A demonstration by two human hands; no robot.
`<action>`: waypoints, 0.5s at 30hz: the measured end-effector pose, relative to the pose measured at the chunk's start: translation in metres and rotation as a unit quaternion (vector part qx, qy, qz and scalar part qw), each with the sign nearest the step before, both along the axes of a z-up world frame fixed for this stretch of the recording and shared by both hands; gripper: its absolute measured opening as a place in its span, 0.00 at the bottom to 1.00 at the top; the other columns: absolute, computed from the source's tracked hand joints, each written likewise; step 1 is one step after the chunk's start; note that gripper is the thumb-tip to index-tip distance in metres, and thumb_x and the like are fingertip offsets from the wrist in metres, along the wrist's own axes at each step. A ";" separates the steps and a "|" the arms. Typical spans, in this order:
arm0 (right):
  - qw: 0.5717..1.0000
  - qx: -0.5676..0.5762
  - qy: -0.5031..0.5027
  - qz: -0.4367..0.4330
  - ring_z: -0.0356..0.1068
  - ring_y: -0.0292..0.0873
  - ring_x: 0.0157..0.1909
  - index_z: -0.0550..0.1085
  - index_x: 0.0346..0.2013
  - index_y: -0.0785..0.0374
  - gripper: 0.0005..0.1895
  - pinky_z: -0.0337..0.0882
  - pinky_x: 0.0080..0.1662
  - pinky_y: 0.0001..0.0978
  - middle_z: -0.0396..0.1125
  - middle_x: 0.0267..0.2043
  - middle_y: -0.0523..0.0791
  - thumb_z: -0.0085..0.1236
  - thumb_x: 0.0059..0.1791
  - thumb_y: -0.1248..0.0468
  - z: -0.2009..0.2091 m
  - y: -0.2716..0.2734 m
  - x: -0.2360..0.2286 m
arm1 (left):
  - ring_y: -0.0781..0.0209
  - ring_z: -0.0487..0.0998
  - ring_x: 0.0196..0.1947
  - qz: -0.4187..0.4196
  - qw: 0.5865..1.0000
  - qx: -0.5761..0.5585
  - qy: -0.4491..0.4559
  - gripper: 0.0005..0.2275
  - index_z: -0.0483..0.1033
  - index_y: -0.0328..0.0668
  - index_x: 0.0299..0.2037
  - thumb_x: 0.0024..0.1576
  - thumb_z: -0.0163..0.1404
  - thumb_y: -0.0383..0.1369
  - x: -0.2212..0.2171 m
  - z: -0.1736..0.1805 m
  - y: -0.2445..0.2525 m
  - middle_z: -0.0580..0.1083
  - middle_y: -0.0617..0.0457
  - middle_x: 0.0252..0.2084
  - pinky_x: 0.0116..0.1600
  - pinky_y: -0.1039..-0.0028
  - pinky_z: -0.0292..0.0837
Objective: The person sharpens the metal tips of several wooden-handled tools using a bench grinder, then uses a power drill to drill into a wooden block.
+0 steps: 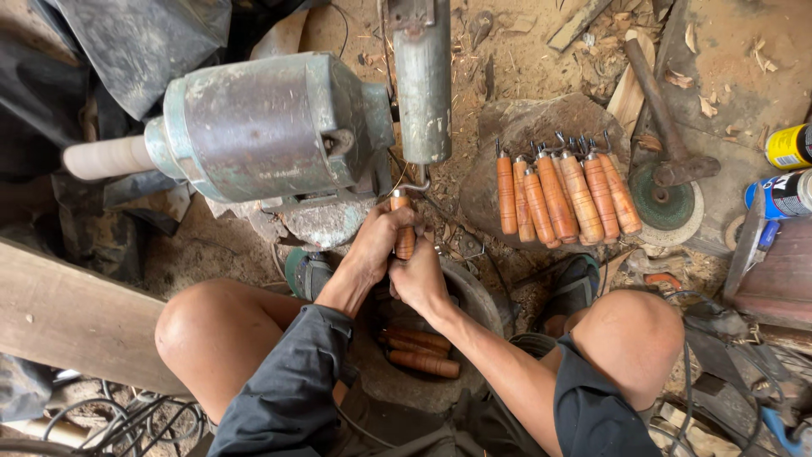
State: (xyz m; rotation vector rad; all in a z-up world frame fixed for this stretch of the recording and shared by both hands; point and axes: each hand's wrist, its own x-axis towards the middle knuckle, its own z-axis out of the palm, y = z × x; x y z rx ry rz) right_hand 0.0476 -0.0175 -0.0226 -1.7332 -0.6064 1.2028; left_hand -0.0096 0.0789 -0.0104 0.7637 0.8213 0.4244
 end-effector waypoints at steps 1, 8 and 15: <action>0.999 0.013 -0.029 -0.002 0.71 0.45 0.19 0.68 0.41 0.69 0.12 0.70 0.20 0.36 0.69 0.24 0.48 0.49 0.43 0.78 -0.001 0.001 0.000 | 0.62 0.73 0.30 -0.006 1.000 0.007 0.003 0.04 0.70 0.33 0.38 0.56 0.47 0.24 0.001 -0.002 0.000 0.73 0.51 0.30 0.38 0.72 0.74; 0.988 0.006 -0.152 0.015 0.77 0.46 0.30 0.72 0.38 0.72 0.08 0.79 0.31 0.35 0.74 0.31 0.49 0.58 0.45 0.72 -0.012 -0.001 0.000 | 0.67 0.67 0.22 -0.018 0.999 -0.023 -0.041 0.07 0.69 0.39 0.31 0.58 0.56 0.25 0.013 -0.016 0.003 0.69 0.56 0.23 0.31 0.76 0.67; 0.980 -0.014 -0.201 0.010 0.77 0.47 0.31 0.71 0.38 0.72 0.09 0.77 0.33 0.40 0.75 0.30 0.53 0.60 0.46 0.70 -0.008 -0.004 0.002 | 0.65 0.69 0.23 -0.019 0.996 -0.041 -0.078 0.06 0.70 0.38 0.31 0.57 0.54 0.24 0.015 -0.023 0.003 0.68 0.55 0.21 0.38 0.73 0.73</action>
